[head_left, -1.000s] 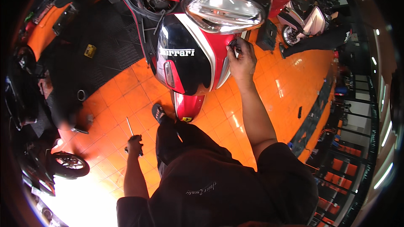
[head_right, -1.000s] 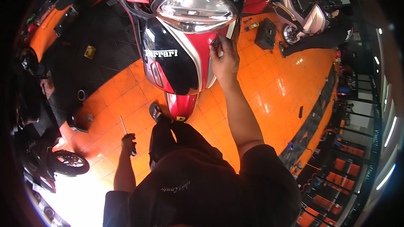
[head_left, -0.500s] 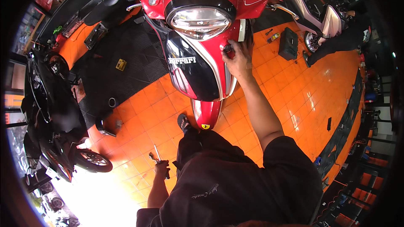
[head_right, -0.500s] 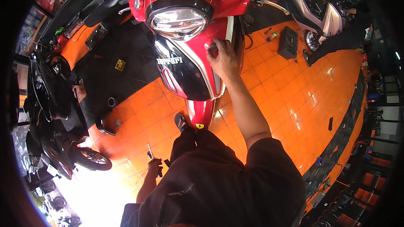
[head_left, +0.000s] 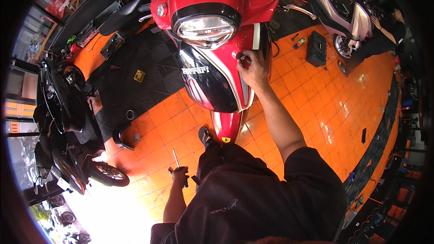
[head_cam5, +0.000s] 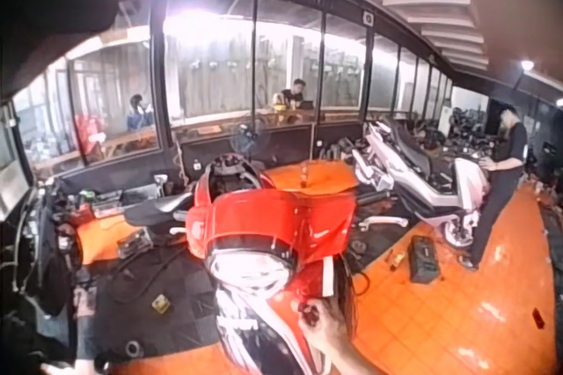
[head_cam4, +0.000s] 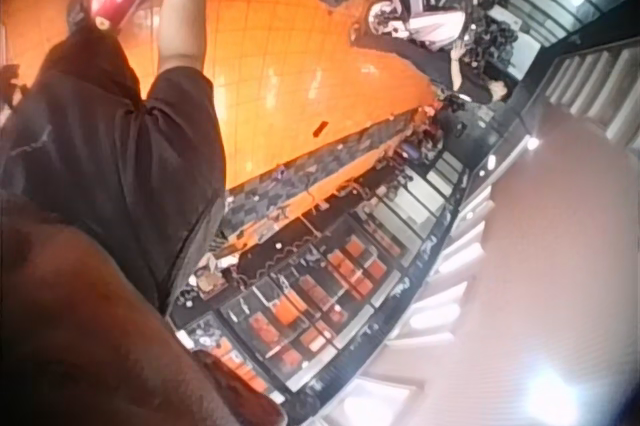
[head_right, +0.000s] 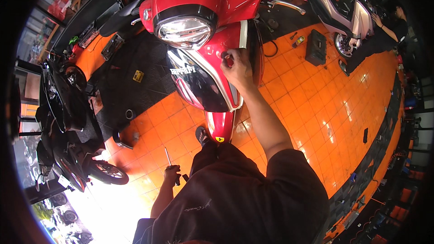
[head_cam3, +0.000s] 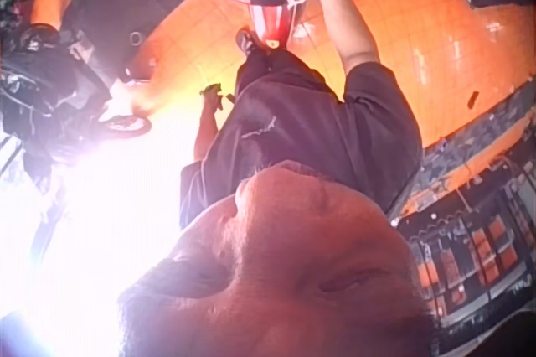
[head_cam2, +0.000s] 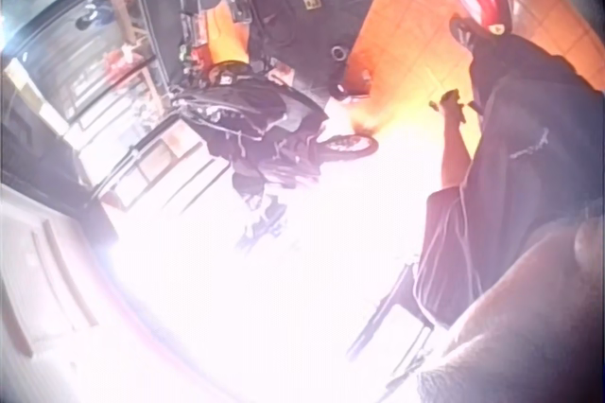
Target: The person works on the internal components of a motorcycle engine with another individual, then uses a screwdriver to loosen fasteners on the front fairing of a red scooter. They handle the front panel and later select small metal components from a plastic parts bin on the floor.
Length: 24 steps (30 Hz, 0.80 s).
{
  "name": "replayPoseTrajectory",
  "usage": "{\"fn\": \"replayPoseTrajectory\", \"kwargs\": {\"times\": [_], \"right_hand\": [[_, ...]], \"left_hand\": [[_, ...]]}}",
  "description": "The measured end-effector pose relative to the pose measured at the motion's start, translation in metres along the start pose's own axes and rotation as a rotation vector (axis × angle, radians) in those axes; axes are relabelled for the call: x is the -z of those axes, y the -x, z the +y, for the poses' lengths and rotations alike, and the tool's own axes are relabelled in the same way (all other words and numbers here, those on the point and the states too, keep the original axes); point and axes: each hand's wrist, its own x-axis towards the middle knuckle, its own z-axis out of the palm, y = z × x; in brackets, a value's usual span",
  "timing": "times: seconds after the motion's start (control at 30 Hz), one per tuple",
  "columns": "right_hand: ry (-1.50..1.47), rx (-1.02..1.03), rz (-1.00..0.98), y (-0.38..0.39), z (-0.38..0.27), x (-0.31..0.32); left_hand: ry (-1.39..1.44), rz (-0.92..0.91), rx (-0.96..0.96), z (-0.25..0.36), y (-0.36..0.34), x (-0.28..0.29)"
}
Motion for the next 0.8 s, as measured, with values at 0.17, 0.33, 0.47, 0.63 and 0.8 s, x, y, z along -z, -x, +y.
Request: {"fn": "replayPoseTrajectory", "kwargs": {"times": [0.17,0.33,0.47,0.63,0.8], "right_hand": [[-0.484,-0.406,0.022,0.014,0.032,-0.005],[-0.557,-0.68,-0.032,0.005,0.01,-0.004],[-0.688,-0.823,-0.109,0.002,0.016,0.004],[-0.935,-0.916,-0.057,0.005,0.004,0.006],[-0.942,-0.929,-0.012,0.001,-0.002,0.004]], "left_hand": [[-0.052,-0.004,0.03,-0.021,-0.006,-0.002],[-0.093,-0.016,0.057,-0.039,-0.003,0.0],[-0.094,-0.034,0.011,-0.03,-0.001,-0.006],[-0.07,-0.032,0.015,-0.015,-0.005,-0.008],[-0.1,-0.024,-0.003,0.003,0.0,-0.009]]}}
